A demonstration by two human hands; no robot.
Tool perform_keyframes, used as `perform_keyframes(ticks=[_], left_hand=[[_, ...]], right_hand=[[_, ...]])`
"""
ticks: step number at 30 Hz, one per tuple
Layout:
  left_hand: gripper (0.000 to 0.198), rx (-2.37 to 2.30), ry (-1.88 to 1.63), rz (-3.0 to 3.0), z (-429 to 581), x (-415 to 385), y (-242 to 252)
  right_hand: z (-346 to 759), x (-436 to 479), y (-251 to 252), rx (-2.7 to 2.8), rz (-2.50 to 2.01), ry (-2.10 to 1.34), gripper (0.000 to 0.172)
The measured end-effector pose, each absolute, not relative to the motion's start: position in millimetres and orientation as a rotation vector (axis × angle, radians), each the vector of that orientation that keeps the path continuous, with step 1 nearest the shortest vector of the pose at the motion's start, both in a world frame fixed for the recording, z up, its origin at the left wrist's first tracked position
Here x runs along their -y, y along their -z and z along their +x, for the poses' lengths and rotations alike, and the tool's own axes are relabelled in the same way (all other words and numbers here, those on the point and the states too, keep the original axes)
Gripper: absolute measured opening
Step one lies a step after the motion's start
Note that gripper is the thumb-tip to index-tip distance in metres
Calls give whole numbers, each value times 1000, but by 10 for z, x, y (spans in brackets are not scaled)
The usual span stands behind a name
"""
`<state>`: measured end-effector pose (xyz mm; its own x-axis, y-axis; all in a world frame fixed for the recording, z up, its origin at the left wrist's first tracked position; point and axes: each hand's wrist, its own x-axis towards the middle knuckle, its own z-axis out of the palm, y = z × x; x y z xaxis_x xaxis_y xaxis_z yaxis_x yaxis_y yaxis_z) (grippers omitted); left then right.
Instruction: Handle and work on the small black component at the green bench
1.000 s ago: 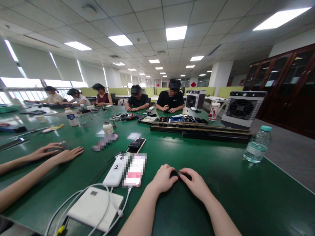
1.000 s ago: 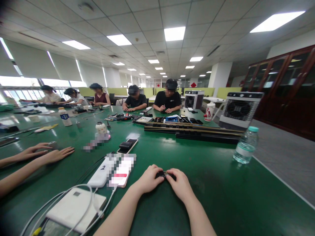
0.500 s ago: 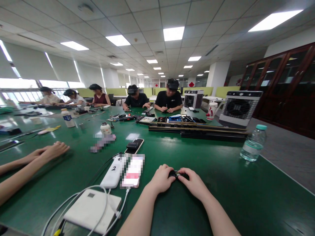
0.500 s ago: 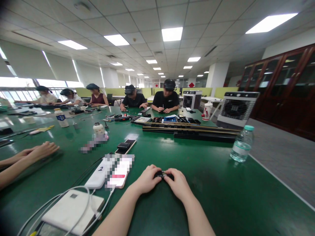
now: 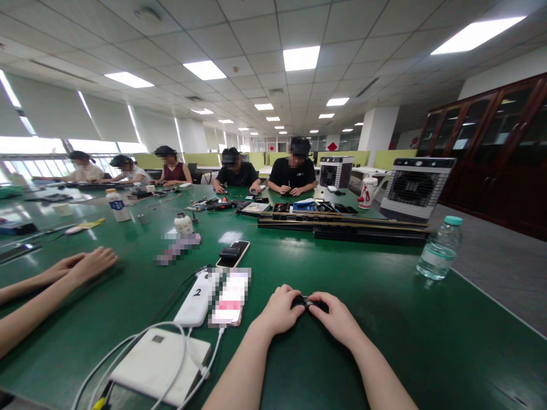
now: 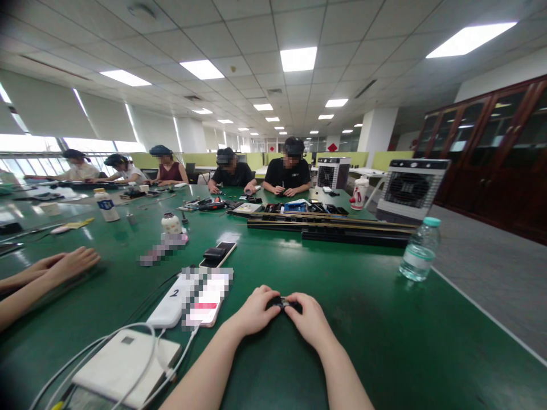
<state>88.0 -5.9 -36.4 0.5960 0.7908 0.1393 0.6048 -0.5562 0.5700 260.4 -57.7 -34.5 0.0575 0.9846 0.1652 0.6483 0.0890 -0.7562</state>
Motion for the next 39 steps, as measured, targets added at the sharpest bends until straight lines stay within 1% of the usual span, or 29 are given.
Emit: perform_keyframes(ticks=[6, 10, 27, 31, 39], left_hand=[[43, -1118, -530, 2346, 874, 69, 337], [38, -1114, -510, 2345, 871, 71, 317], [41, -1101, -527, 2355, 867, 76, 310], [40, -1103, -539, 2357, 865, 70, 332], [37, -1103, -528, 2361, 858, 68, 306]], right_hand=[[2599, 578, 337, 1678, -1637, -599, 24], [2602, 576, 335, 1701, -1631, -605, 23], [2603, 569, 377, 1663, -1600, -568, 24], [2604, 562, 390, 1666, -1610, -566, 26], [2604, 540, 409, 1617, -1601, -562, 23]])
